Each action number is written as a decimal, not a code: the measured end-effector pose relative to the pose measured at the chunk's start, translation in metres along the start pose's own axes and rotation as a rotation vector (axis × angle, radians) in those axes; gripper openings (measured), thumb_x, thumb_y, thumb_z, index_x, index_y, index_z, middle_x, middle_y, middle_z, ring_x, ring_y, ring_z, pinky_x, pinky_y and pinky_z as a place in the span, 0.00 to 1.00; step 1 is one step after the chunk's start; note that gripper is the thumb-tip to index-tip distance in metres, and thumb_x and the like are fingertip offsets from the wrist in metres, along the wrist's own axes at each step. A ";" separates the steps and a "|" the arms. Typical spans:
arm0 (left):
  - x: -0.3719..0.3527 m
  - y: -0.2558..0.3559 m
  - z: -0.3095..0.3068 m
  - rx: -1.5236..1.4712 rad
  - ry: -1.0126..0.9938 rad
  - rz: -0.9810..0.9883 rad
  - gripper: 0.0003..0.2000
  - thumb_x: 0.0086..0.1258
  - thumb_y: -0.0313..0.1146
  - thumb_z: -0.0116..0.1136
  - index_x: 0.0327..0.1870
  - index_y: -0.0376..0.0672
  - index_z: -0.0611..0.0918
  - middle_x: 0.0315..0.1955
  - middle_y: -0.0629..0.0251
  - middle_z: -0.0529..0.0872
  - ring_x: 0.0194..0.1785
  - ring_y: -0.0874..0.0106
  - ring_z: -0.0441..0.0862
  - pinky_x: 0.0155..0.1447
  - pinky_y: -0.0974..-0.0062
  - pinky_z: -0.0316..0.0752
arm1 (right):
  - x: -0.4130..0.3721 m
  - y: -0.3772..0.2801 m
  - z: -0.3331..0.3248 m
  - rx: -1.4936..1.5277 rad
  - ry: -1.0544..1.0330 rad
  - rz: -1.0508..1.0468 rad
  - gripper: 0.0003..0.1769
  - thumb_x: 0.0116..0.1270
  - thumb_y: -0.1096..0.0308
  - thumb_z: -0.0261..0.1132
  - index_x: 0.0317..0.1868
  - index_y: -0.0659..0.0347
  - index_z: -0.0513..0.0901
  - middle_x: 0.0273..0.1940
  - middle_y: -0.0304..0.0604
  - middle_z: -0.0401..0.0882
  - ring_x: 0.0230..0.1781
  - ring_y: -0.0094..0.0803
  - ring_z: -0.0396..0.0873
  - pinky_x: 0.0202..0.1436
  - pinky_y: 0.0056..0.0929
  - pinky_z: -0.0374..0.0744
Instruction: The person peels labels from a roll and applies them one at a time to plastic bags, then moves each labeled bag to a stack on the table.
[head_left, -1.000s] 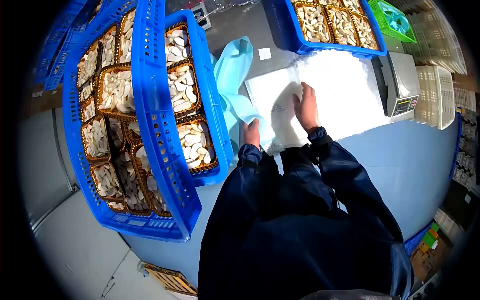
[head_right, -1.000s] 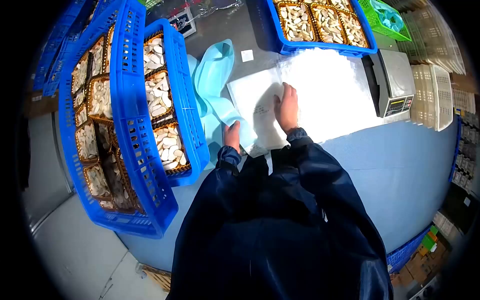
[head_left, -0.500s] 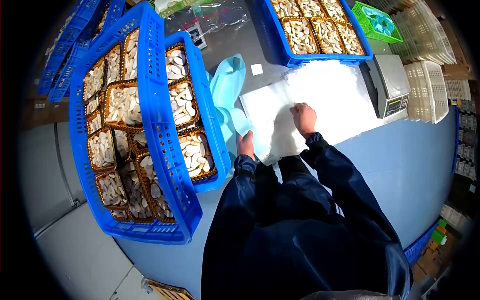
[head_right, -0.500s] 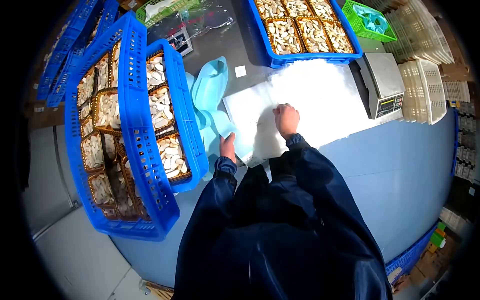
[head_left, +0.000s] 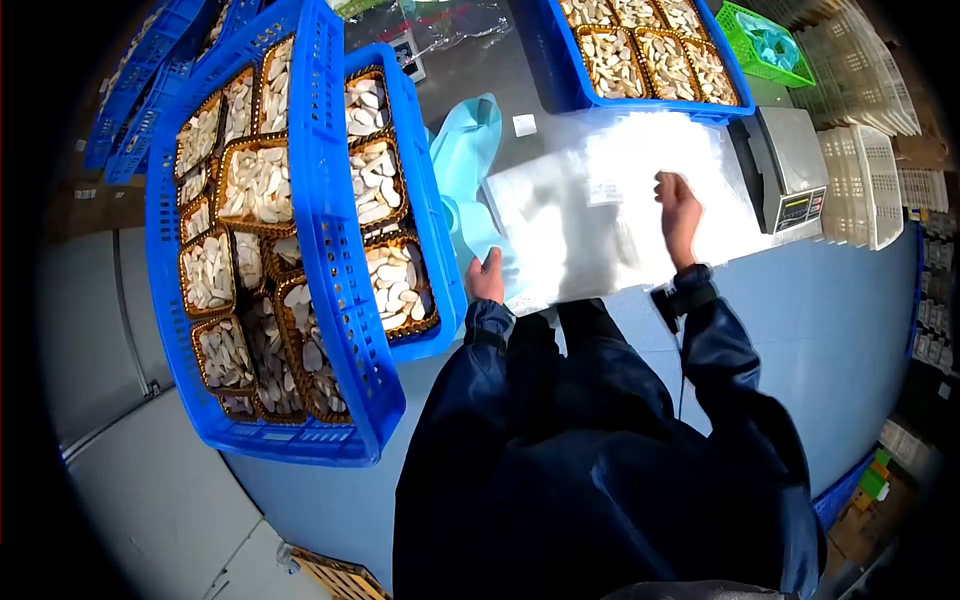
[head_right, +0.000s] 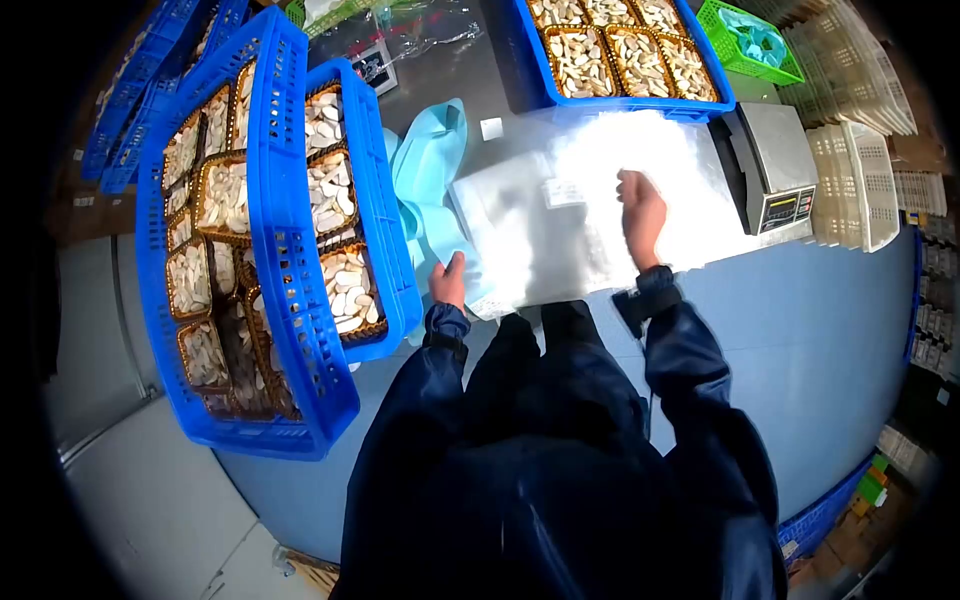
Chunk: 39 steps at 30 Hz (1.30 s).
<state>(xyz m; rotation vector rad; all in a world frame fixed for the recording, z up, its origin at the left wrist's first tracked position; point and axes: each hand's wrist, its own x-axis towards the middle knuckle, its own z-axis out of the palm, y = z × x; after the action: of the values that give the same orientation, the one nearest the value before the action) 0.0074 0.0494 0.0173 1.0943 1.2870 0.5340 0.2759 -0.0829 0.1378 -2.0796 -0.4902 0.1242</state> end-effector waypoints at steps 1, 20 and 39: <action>0.006 -0.011 0.001 0.010 0.050 0.057 0.21 0.63 0.44 0.59 0.40 0.28 0.77 0.32 0.58 0.83 0.34 0.71 0.77 0.37 0.69 0.69 | 0.016 0.003 -0.014 0.051 0.077 0.014 0.13 0.66 0.60 0.56 0.37 0.61 0.81 0.25 0.46 0.80 0.24 0.34 0.79 0.33 0.29 0.74; -0.014 0.038 0.002 -0.036 0.058 -0.152 0.23 0.63 0.47 0.57 0.42 0.30 0.79 0.36 0.56 0.83 0.37 0.65 0.79 0.43 0.71 0.70 | -0.138 -0.019 0.092 0.371 -0.769 0.039 0.12 0.56 0.75 0.66 0.42 0.59 0.83 0.31 0.42 0.79 0.30 0.25 0.76 0.36 0.23 0.73; 0.000 0.008 0.005 -0.009 -0.080 -0.024 0.19 0.65 0.39 0.55 0.50 0.33 0.74 0.40 0.57 0.81 0.42 0.68 0.77 0.45 0.69 0.69 | -0.064 0.014 0.101 0.235 -0.498 0.305 0.07 0.58 0.72 0.64 0.38 0.64 0.81 0.28 0.38 0.81 0.29 0.19 0.76 0.35 0.18 0.73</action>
<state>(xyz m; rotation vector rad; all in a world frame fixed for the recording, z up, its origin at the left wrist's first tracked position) 0.0142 0.0510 0.0233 1.0809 1.2251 0.4733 0.1936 -0.0335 0.0652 -1.8700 -0.4235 0.8526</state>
